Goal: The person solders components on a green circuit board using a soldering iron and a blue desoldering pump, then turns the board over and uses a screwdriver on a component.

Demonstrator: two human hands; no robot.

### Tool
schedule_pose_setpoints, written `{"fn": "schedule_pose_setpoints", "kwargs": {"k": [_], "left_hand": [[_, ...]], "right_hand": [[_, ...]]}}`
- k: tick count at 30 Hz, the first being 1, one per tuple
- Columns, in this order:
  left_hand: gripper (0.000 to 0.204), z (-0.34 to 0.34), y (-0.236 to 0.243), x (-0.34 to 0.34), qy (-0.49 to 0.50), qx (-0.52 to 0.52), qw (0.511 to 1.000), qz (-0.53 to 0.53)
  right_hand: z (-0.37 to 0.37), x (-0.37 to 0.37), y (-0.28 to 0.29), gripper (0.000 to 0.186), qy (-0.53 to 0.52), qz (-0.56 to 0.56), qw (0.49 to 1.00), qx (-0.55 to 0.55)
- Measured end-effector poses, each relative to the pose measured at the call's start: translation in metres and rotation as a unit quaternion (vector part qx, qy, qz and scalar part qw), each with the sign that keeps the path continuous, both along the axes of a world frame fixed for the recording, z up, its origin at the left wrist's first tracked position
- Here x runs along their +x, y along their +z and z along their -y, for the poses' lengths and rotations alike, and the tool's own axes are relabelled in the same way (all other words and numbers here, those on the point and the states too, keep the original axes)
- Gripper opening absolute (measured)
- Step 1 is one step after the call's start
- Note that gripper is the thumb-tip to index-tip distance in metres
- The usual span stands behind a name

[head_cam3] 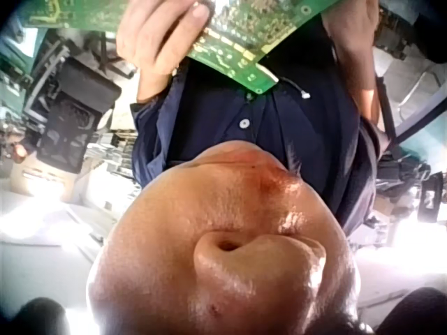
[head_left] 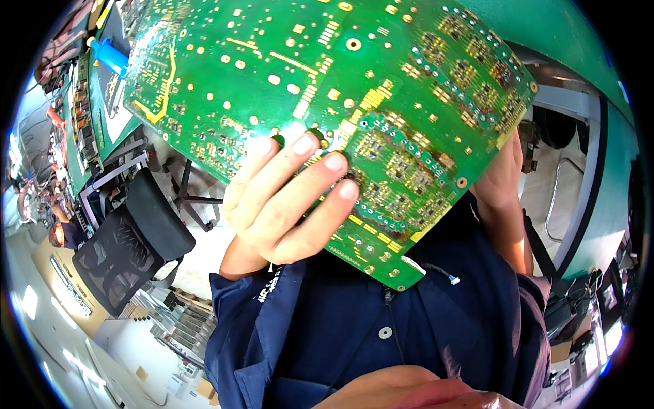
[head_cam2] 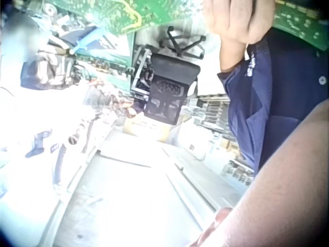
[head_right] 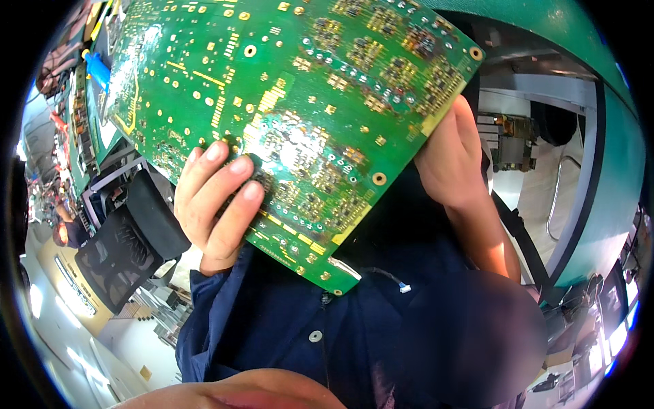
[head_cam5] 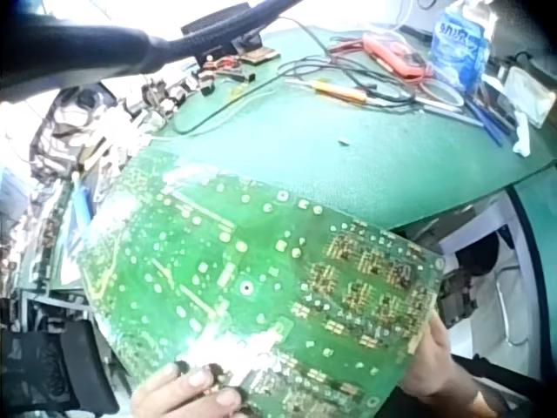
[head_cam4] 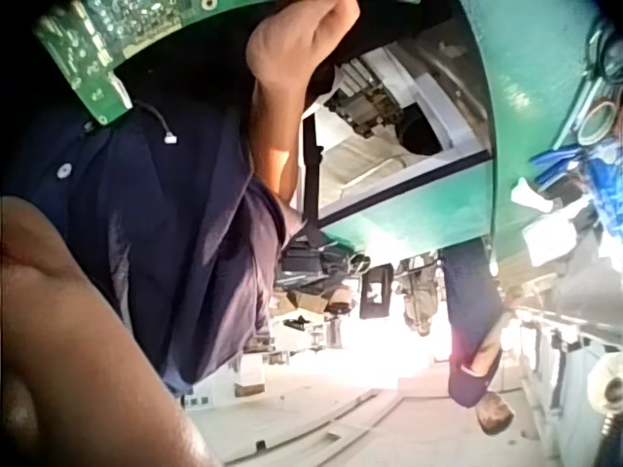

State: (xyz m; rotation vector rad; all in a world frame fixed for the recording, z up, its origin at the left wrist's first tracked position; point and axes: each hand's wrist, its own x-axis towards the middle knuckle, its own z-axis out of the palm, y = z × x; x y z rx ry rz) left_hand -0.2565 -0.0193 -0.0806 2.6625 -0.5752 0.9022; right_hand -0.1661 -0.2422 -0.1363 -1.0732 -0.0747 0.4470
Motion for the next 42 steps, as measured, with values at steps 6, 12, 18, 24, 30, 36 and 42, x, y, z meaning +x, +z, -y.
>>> {"fn": "schedule_pose_setpoints", "kwargs": {"k": [6, 12, 18, 24, 30, 36, 42], "left_hand": [[0.023, 0.000, -0.002, -0.003, 0.001, 0.005, 1.000, -0.007], [0.023, -0.001, -0.002, -0.002, 0.003, 0.000, 1.000, -0.002], [0.021, -0.003, 0.006, 0.001, -0.017, 0.005, 1.000, 0.000], [0.016, -0.002, 0.013, 0.008, -0.025, 0.035, 0.999, 0.031], [0.017, 0.008, 0.024, 0.022, -0.008, 0.005, 0.999, 0.052], [0.018, 0.011, 0.028, 0.032, 0.013, -0.007, 0.997, 0.071], [0.016, 0.011, 0.040, 0.041, 0.026, -0.024, 0.994, 0.103]], "right_hand": [[0.003, 0.005, -0.011, 0.030, 0.046, 0.008, 0.986, 0.159], [0.004, 0.008, -0.013, 0.030, 0.083, 0.017, 0.976, 0.201], [-0.004, 0.009, 0.008, 0.024, 0.014, 0.002, 0.999, 0.050], [-0.009, 0.014, 0.009, 0.024, -0.001, 0.017, 0.999, 0.038], [-0.007, 0.025, 0.032, 0.034, 0.038, -0.013, 0.988, 0.150], [0.022, 0.054, 0.064, 0.026, -0.041, 0.209, 0.943, -0.257], [0.015, 0.144, 0.096, 0.013, -0.143, 0.469, 0.774, -0.402]]}}
